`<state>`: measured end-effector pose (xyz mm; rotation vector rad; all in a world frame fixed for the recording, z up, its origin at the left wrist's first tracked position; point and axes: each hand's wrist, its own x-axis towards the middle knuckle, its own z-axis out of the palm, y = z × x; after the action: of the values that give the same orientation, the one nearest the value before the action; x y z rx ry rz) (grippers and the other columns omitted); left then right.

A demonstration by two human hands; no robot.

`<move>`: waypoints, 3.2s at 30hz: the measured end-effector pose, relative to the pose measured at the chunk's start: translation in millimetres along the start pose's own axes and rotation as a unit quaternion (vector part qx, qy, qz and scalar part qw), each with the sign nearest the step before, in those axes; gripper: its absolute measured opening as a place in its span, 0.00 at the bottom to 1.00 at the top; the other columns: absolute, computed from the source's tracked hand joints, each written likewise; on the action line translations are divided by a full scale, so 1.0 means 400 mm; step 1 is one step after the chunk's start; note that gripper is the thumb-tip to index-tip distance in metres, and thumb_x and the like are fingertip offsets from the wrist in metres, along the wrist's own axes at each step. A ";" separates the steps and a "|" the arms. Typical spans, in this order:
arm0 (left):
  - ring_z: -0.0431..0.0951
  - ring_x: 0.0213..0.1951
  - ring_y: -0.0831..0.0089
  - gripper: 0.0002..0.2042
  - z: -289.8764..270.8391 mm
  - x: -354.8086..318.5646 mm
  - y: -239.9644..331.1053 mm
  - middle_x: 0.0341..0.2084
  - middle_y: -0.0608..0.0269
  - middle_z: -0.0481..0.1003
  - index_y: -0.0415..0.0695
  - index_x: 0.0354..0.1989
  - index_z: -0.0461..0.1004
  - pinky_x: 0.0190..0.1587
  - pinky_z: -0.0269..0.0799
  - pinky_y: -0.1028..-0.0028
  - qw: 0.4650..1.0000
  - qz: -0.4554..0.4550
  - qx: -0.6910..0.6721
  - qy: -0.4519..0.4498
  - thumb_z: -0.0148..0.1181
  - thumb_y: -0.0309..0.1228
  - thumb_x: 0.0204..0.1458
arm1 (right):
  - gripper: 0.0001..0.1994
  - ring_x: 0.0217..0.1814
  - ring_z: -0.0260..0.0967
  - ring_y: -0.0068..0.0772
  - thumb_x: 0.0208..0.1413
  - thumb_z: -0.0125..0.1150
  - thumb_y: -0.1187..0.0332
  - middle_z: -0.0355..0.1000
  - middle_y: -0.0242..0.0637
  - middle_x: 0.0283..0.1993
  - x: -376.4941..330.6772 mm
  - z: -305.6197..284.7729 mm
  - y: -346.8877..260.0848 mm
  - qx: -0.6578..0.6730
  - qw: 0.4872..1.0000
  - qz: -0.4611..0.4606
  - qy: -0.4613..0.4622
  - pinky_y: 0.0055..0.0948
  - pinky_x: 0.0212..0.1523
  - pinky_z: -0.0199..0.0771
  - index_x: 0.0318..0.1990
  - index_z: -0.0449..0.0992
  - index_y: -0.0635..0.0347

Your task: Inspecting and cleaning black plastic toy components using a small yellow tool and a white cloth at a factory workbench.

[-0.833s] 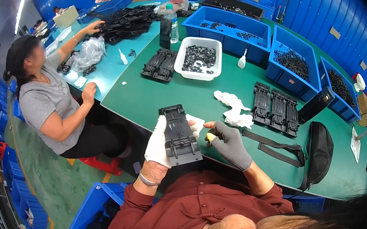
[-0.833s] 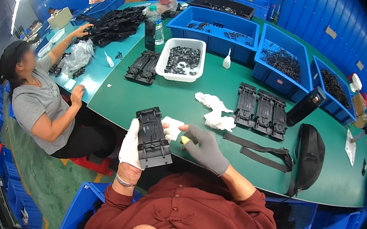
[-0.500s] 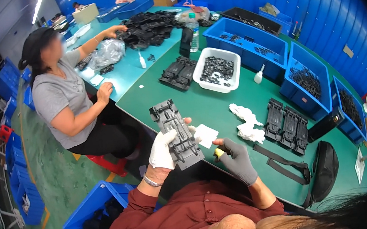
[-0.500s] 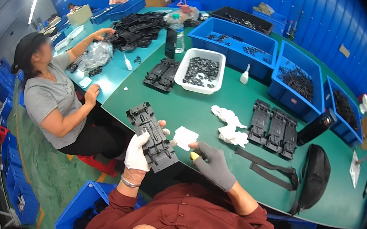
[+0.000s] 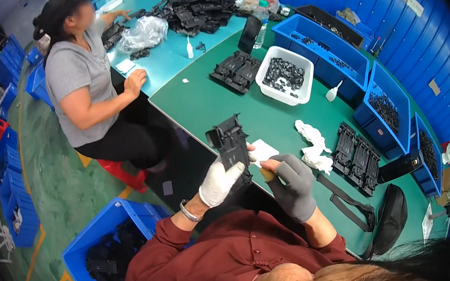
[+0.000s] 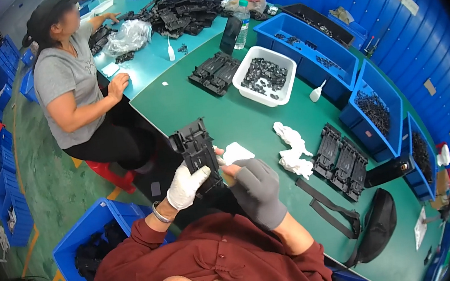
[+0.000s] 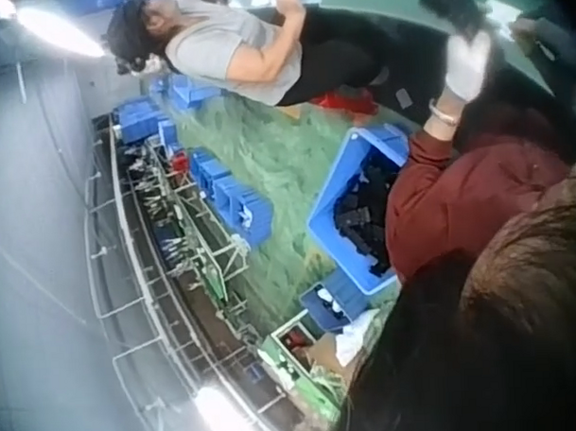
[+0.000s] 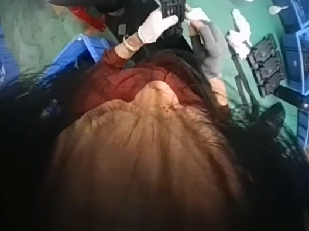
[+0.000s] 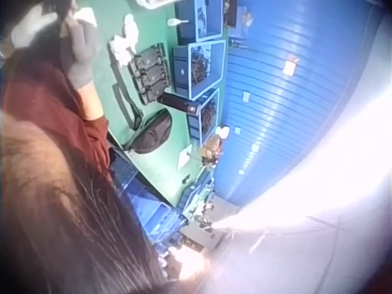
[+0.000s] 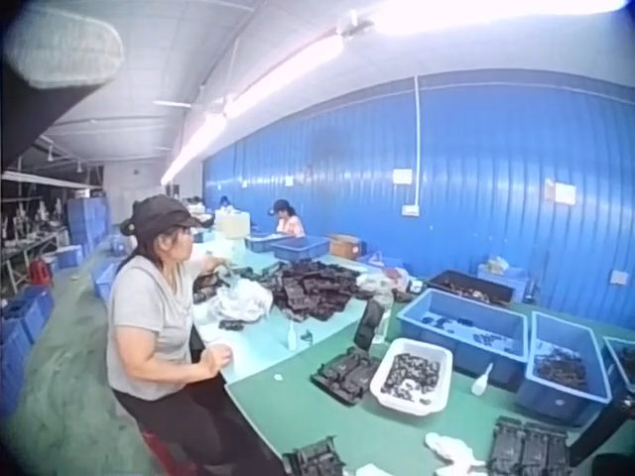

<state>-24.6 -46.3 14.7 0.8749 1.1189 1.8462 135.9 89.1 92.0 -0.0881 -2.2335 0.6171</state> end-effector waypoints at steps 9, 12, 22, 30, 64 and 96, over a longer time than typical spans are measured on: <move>0.82 0.58 0.69 0.20 0.038 -0.065 -0.033 0.57 0.58 0.82 0.38 0.67 0.74 0.61 0.79 0.66 0.995 -0.024 0.091 -0.015 0.63 0.27 0.69 | 0.24 0.34 0.76 0.41 0.47 0.76 0.79 0.78 0.38 0.41 -0.014 0.070 0.002 -0.027 0.996 -0.085 -0.025 0.38 0.34 0.75 0.54 0.83 0.59; 0.83 0.55 0.70 0.19 0.045 -0.067 -0.035 0.54 0.57 0.83 0.37 0.65 0.75 0.58 0.81 0.67 0.993 -0.055 0.105 -0.009 0.63 0.26 0.67 | 0.22 0.33 0.75 0.40 0.48 0.75 0.78 0.78 0.38 0.41 -0.022 0.078 -0.001 -0.034 0.994 -0.103 -0.027 0.38 0.33 0.74 0.54 0.83 0.60; 0.84 0.52 0.69 0.18 0.072 -0.073 -0.062 0.50 0.57 0.83 0.35 0.62 0.74 0.56 0.82 0.67 0.991 -0.055 0.122 0.019 0.65 0.24 0.65 | 0.23 0.33 0.75 0.41 0.43 0.75 0.77 0.78 0.38 0.42 -0.028 0.075 -0.002 -0.045 0.992 -0.110 -0.044 0.38 0.33 0.74 0.51 0.81 0.63; 0.83 0.56 0.62 0.21 0.083 -0.081 -0.086 0.53 0.52 0.81 0.36 0.64 0.71 0.59 0.80 0.64 0.994 -0.028 0.109 0.010 0.66 0.23 0.64 | 0.30 0.35 0.76 0.45 0.34 0.76 0.76 0.78 0.40 0.43 -0.033 0.066 0.005 -0.033 0.991 -0.098 -0.083 0.41 0.35 0.75 0.53 0.79 0.63; 0.82 0.62 0.45 0.26 -0.226 0.134 0.037 0.59 0.40 0.79 0.28 0.72 0.66 0.70 0.78 0.49 0.880 -0.073 -0.454 0.116 0.52 0.27 0.67 | 0.12 0.34 0.78 0.37 0.58 0.67 0.82 0.79 0.45 0.36 -0.083 0.017 0.002 0.076 0.984 0.159 -0.028 0.33 0.38 0.75 0.49 0.85 0.68; 0.61 0.78 0.35 0.34 -0.349 0.340 0.014 0.74 0.33 0.64 0.35 0.81 0.54 0.71 0.58 0.15 0.915 0.040 -0.376 0.139 0.44 0.46 0.74 | 0.11 0.27 0.73 0.34 0.56 0.67 0.82 0.76 0.41 0.31 -0.238 0.018 0.098 0.130 0.949 0.287 -0.028 0.31 0.31 0.69 0.45 0.88 0.65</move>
<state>-206.2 20.0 -11.4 0.2121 0.4329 2.2661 190.0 96.1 4.2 -0.6078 -2.1539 1.2336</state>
